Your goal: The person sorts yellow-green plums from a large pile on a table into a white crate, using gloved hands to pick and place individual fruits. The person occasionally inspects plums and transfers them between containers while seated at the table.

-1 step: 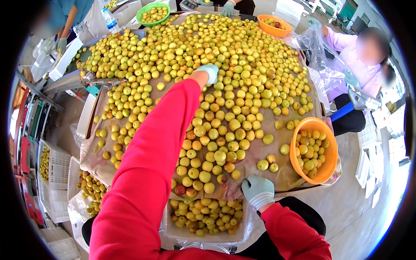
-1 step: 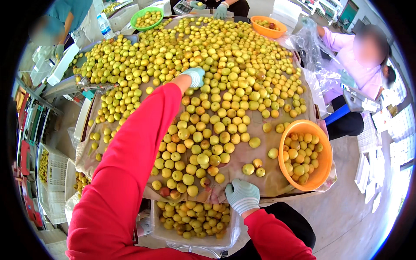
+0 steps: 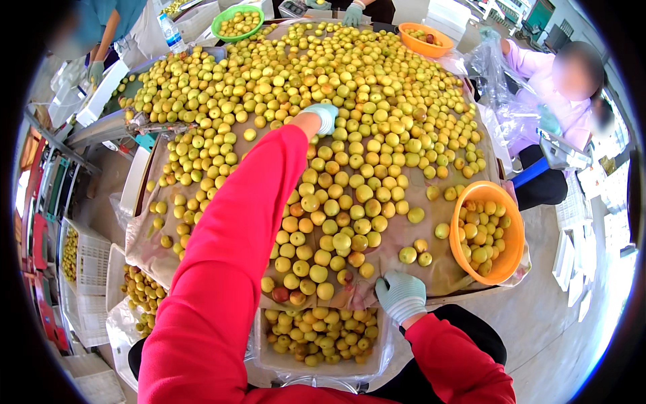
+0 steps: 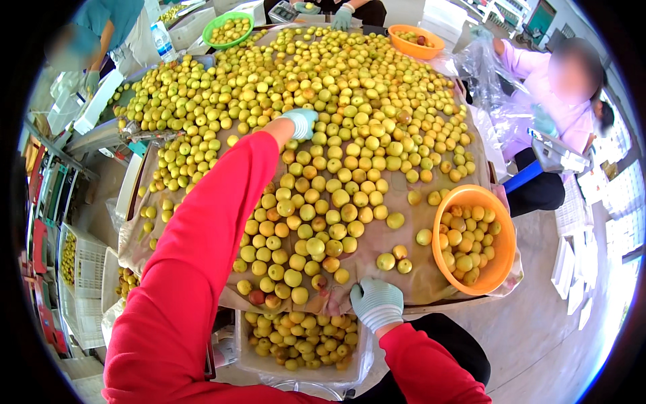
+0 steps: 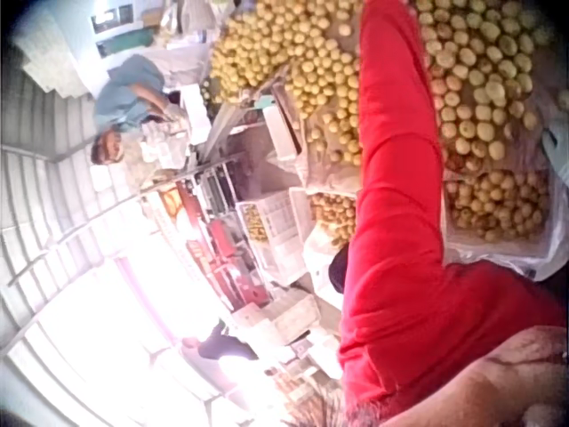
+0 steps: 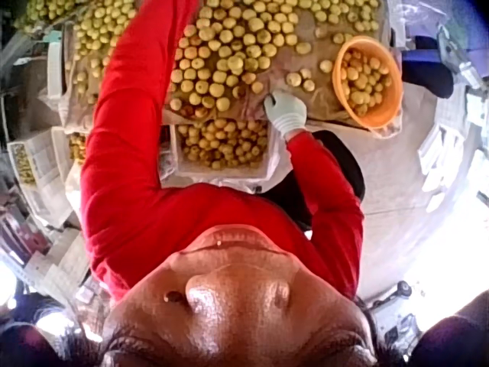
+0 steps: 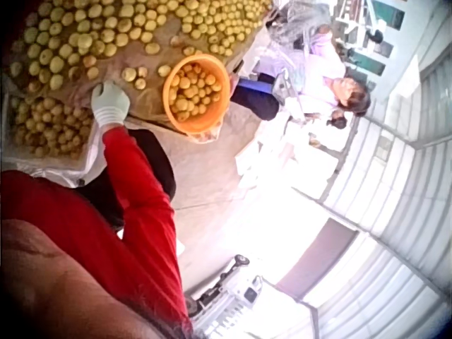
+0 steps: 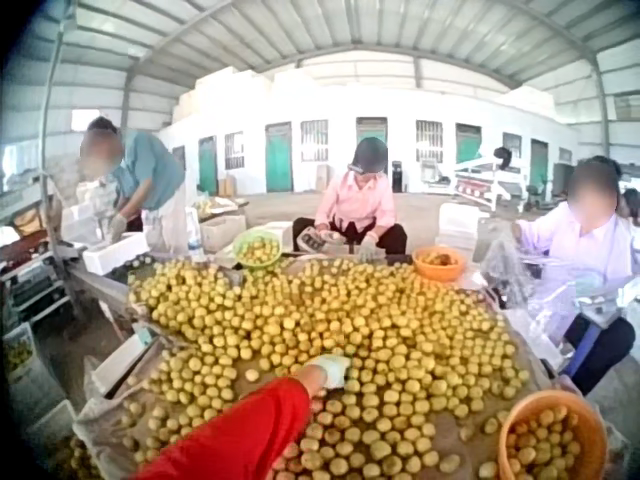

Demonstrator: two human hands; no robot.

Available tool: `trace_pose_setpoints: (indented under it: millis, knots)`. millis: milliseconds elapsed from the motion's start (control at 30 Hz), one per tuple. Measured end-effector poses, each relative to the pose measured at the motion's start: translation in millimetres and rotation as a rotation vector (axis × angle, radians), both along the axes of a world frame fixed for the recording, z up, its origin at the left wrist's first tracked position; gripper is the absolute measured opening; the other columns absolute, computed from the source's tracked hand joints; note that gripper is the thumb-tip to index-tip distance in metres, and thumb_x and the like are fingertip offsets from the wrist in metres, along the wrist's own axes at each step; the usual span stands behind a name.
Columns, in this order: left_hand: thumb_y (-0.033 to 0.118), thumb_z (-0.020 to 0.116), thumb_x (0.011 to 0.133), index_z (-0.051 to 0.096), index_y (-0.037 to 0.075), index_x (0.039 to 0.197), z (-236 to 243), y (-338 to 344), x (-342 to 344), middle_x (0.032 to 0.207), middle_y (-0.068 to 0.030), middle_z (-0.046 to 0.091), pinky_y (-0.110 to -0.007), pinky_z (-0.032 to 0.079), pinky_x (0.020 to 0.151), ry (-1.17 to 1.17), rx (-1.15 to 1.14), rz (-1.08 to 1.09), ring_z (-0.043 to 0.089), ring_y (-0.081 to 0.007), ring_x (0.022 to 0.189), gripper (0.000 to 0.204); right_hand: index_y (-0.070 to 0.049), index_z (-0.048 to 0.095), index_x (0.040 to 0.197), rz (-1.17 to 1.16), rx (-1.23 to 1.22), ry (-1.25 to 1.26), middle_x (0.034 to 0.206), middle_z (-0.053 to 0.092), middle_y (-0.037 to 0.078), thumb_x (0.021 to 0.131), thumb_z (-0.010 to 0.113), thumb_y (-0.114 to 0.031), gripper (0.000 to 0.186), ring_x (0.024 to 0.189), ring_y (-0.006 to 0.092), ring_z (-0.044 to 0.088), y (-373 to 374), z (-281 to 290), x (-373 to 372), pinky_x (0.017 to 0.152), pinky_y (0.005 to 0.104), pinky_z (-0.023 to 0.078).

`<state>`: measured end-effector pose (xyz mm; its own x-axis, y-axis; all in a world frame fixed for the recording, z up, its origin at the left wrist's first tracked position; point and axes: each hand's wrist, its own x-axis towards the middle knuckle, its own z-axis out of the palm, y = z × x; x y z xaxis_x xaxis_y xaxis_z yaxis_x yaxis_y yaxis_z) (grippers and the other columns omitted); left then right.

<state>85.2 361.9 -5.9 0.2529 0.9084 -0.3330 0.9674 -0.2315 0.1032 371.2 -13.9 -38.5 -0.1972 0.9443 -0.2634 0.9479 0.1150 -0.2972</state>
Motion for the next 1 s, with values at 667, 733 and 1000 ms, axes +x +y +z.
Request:
trace_pose_setpoints:
  millis: [667, 733, 1000]
  knots:
    - [0.019, 0.067, 0.087, 0.065, 0.011, 0.122, -11.2, -133.4, 14.0, 0.107, -0.0192, 0.073, -0.048, 0.057, 0.088, -0.306, 0.128, 0.077, 0.071, -0.0389, 0.098, 0.036, -0.007, 0.072, 0.09, -0.035, -0.067, -0.047, 0.086, 0.072, 0.02, 0.094, 0.055, -0.035, 0.033, 0.082, 0.0408, 0.07, 2.2, 12.1, -6.8, 0.076, 0.0517, 0.055]
    - [0.022, 0.067, 0.087, 0.069, 0.01, 0.115, -12.5, -132.9, 13.3, 0.106, -0.0197, 0.073, -0.048, 0.057, 0.088, -0.262, 0.059, -0.01, 0.07, -0.039, 0.097, 0.031, -0.007, 0.072, 0.089, -0.025, -0.069, -0.035, 0.086, 0.072, 0.02, 0.095, 0.056, -0.035, 0.033, 0.082, 0.0413, 0.069, 2.6, 9.8, -7.7, 0.076, 0.0519, 0.054]
    - [0.049, 0.076, 0.082, 0.068, 0.002, 0.113, 17.7, -91.4, -14.3, 0.111, -0.0205, 0.071, -0.044, 0.055, 0.093, -0.437, 0.286, 0.48, 0.069, -0.0358, 0.104, 0.057, -0.006, 0.071, 0.088, -0.035, -0.058, -0.036, 0.083, 0.072, 0.02, 0.094, 0.056, -0.034, 0.033, 0.078, 0.0407, 0.07, 3.2, 6.1, -3.2, 0.074, 0.0515, 0.056]
